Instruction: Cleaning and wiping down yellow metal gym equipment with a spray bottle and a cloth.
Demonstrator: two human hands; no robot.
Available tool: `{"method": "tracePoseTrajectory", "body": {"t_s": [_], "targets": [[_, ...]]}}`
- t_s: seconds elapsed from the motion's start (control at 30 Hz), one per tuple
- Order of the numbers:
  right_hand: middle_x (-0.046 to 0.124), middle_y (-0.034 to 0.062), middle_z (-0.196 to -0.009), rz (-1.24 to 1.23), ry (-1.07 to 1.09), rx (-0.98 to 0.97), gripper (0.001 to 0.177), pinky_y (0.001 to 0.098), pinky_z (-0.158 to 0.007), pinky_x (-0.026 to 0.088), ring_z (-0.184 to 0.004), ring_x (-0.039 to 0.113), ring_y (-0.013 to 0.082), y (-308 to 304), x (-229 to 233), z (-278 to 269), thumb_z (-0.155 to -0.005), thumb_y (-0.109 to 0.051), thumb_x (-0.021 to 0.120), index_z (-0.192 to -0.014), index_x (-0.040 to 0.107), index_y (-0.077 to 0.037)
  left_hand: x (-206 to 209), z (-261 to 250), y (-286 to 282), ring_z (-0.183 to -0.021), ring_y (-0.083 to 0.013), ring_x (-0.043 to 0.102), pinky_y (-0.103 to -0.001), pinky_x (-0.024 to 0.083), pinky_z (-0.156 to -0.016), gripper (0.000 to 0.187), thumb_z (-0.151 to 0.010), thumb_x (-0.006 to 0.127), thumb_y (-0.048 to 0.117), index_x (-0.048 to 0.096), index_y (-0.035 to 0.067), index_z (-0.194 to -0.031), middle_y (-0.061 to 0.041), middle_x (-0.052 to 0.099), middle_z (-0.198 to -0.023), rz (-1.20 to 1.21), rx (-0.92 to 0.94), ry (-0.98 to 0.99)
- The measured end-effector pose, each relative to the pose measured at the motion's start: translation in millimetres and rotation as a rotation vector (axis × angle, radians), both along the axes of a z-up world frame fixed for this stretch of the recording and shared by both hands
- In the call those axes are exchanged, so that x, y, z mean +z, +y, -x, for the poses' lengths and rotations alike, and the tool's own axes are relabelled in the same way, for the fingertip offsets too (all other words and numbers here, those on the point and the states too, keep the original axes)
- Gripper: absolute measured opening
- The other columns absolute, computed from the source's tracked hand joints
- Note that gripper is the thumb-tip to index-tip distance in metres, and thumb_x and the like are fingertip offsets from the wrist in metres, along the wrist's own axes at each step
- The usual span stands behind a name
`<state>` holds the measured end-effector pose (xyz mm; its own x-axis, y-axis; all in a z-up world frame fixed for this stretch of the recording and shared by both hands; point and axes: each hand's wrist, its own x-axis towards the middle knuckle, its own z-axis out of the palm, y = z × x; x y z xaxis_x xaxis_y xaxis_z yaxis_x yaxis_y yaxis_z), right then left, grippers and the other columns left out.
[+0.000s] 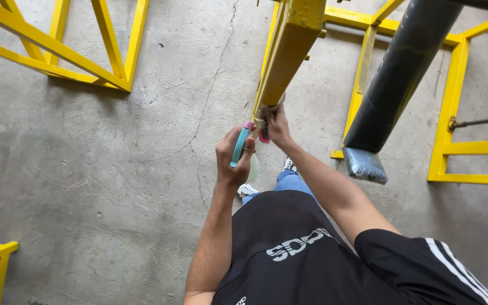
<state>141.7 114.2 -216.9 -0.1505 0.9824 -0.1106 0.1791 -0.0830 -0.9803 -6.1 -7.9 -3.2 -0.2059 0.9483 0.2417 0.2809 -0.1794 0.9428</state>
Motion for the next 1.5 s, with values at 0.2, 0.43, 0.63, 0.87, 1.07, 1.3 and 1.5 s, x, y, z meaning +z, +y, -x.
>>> {"method": "tracePoseTrajectory", "body": {"t_s": [0.2, 0.43, 0.63, 0.87, 1.07, 1.3, 1.5], "targets": [[0.066, 0.0081, -0.103, -0.089, 0.151, 0.054, 0.024, 0.033, -0.073, 0.064, -0.083, 0.068, 0.0139, 19.4, 65.4, -11.5, -0.116, -0.023, 0.04, -0.128, 0.046, -0.004, -25.5, 9.9, -6.2, -0.067, -0.0135, 0.071, -0.029, 0.06, -0.058, 0.043, -0.108, 0.054, 0.038, 0.068, 0.0, -0.122, -0.011, 0.072, -0.092, 0.064, -0.036, -0.089], [0.068, 0.0124, -0.103, -0.364, 0.079, -0.204, 0.031, 0.0343, -0.073, 0.06, -0.087, 0.07, 0.0187, 52.7, 167.5, -1.5, -0.111, -0.024, 0.051, -0.13, 0.05, 0.001, -19.7, -0.8, 17.1, -0.068, -0.015, 0.071, -0.031, 0.061, -0.063, 0.044, -0.109, 0.056, 0.037, 0.068, -0.002, -0.127, -0.013, 0.077, -0.097, 0.028, -0.097, -0.137], [0.038, 0.0285, -0.156, -0.666, -0.148, -0.322, 0.073, 0.0484, -0.119, 0.04, -0.142, 0.047, 0.0363, 43.8, 38.2, 14.7, -0.112, -0.03, 0.057, -0.161, 0.014, 0.002, -12.3, -5.7, 31.2, -0.074, -0.0166, 0.072, -0.032, 0.06, -0.066, 0.038, -0.107, 0.058, 0.029, 0.068, -0.001, -0.128, -0.013, 0.078, -0.103, 0.03, -0.07, -0.071], [0.05, 0.0227, -0.133, -0.024, 0.139, 0.1, 0.074, 0.0523, -0.09, 0.056, -0.108, 0.061, 0.0317, 24.6, 52.6, -6.2, -0.109, -0.026, 0.044, -0.16, -0.004, -0.004, -6.6, -14.4, 46.4, -0.079, -0.0172, 0.075, -0.032, 0.061, -0.068, 0.037, -0.107, 0.059, 0.03, 0.068, 0.0, -0.127, -0.013, 0.077, -0.1, 0.05, -0.011, -0.054], [0.046, 0.0223, -0.136, -0.605, -0.057, -0.038, 0.057, 0.0484, -0.11, 0.046, -0.123, 0.054, 0.0301, 53.9, 98.9, -13.4, -0.114, -0.02, 0.047, -0.153, 0.015, 0.005, -9.4, -19.6, 58.4, -0.069, -0.0162, 0.074, -0.031, 0.062, -0.059, 0.047, -0.107, 0.053, 0.041, 0.068, 0.001, -0.125, -0.013, 0.076, -0.094, 0.11, 0.006, -0.109], [0.051, 0.0199, -0.13, -0.734, -0.052, -0.129, 0.051, 0.0472, -0.105, 0.049, -0.12, 0.057, 0.0306, 64.7, 46.7, -5.0, -0.109, -0.026, 0.054, -0.145, 0.032, 0.002, -10.2, -3.2, 73.8, -0.07, -0.0163, 0.075, -0.031, 0.06, -0.062, 0.045, -0.107, 0.055, 0.041, 0.071, 0.002, -0.123, -0.012, 0.074, -0.084, 0.143, -0.007, -0.067], [0.06, 0.0114, -0.101, -0.007, 0.0, 0.032, 0.035, 0.0387, -0.061, 0.053, -0.074, 0.061, 0.0197, 10.8, 37.9, 8.5, -0.108, -0.016, 0.044, -0.139, 0.034, -0.003, -13.8, 24.2, 88.5, -0.073, -0.0165, 0.073, -0.031, 0.06, -0.067, 0.041, -0.108, 0.058, 0.036, 0.067, 0.0, -0.125, -0.012, 0.077, -0.098, 0.04, -0.11, -0.081]]}}
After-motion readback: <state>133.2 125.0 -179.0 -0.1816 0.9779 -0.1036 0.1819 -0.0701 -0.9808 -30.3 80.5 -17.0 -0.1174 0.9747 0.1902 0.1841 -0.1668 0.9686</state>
